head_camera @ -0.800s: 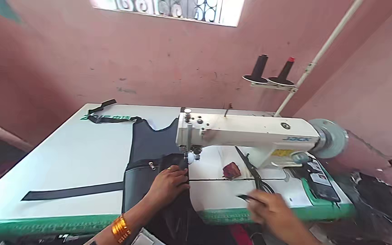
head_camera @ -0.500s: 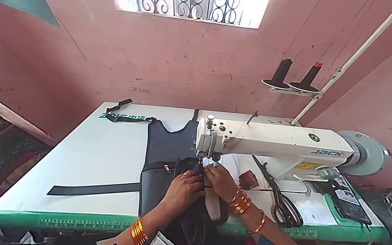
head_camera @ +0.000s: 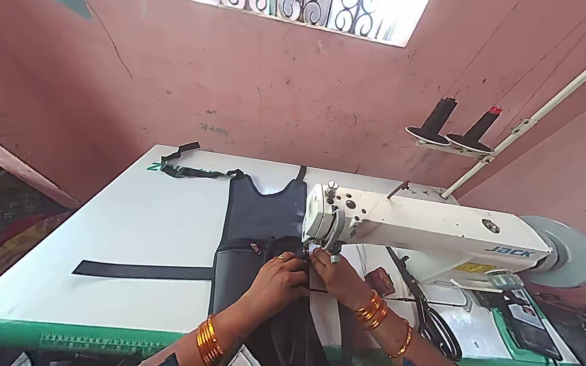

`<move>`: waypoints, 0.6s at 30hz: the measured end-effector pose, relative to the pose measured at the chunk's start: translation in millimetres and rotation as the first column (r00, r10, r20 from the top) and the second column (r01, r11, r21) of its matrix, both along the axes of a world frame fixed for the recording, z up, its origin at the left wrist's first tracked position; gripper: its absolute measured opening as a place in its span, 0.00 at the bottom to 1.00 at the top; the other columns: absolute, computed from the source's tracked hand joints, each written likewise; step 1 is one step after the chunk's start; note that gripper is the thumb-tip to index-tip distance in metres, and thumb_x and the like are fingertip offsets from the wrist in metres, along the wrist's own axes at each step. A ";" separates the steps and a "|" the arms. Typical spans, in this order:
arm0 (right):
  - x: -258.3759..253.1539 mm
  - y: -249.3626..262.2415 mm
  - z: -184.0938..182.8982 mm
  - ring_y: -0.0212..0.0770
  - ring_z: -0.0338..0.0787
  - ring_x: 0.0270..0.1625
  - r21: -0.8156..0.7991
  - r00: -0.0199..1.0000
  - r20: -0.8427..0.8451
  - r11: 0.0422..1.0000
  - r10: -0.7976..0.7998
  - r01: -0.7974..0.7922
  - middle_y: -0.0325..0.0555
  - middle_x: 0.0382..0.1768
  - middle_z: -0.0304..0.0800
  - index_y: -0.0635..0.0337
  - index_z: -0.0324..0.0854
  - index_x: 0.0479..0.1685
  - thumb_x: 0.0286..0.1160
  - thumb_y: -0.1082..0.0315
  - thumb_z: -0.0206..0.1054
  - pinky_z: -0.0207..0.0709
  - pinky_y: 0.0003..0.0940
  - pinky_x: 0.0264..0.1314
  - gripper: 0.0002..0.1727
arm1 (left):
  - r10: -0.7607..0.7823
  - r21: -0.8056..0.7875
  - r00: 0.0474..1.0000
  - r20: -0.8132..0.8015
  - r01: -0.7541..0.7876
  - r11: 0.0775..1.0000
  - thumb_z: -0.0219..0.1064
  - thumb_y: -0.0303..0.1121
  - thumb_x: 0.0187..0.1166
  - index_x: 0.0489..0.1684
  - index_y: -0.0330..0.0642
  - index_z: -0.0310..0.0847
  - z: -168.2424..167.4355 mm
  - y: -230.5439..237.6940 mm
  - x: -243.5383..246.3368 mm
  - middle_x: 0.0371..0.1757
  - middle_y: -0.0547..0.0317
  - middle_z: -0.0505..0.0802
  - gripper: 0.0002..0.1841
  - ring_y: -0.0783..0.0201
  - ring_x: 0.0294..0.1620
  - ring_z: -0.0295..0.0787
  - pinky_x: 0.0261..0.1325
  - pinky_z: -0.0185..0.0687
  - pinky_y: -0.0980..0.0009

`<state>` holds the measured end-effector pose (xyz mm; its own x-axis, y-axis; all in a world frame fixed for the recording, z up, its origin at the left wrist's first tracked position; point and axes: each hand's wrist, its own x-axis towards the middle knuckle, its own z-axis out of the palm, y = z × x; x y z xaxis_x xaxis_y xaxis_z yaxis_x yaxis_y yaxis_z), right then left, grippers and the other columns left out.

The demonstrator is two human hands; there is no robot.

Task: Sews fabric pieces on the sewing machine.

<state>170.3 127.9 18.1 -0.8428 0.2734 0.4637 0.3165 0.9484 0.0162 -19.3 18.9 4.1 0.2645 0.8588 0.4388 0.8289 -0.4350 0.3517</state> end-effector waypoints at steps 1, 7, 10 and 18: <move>0.3 -0.6 5.9 0.55 0.94 0.59 -0.086 0.998 0.003 0.995 -0.056 0.056 0.58 0.52 0.95 0.66 0.93 0.50 0.75 0.75 0.64 0.86 0.48 0.66 0.13 | -0.004 -0.006 1.000 0.003 0.004 1.000 0.71 0.50 0.76 0.32 0.51 0.93 0.7 5.8 -2.8 0.55 0.59 0.96 0.14 0.53 0.68 0.88 0.65 0.85 0.54; 67.4 -18.7 44.7 0.44 0.93 0.57 -0.122 0.866 -0.437 0.970 -0.244 0.212 0.51 0.47 0.95 0.60 0.92 0.38 0.80 0.64 0.64 0.85 0.37 0.64 0.13 | 0.009 -0.086 1.000 -0.007 -0.009 0.996 0.71 0.51 0.77 0.42 0.51 0.96 10.0 34.1 -18.1 0.46 0.49 0.92 0.15 0.47 0.57 0.87 0.58 0.84 0.52; 136.7 -26.9 65.3 0.66 0.91 0.58 -0.031 0.668 -0.454 0.760 -0.589 0.649 0.71 0.50 0.92 0.78 0.89 0.45 0.78 0.71 0.62 0.82 0.52 0.66 0.15 | -0.010 -0.096 0.999 -0.037 0.006 0.995 0.68 0.51 0.80 0.41 0.50 0.95 8.9 40.8 -22.0 0.37 0.52 0.92 0.17 0.48 0.51 0.88 0.56 0.82 0.52; 187.8 -25.6 35.5 0.81 0.75 0.77 -0.203 0.460 0.072 0.439 -0.885 0.876 0.84 0.68 0.79 0.85 0.82 0.59 0.83 0.77 0.55 0.55 0.75 0.84 0.18 | -0.028 -0.031 0.999 -0.043 0.027 0.999 0.66 0.51 0.81 0.37 0.49 0.94 2.3 42.6 -24.3 0.27 0.57 0.92 0.18 0.52 0.41 0.91 0.52 0.82 0.54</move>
<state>358.1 102.3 53.7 -0.0796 0.9381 0.3371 0.9784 0.1383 -0.1539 -43.7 61.5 6.4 0.3060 0.8640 0.3999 0.8315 -0.4471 0.3296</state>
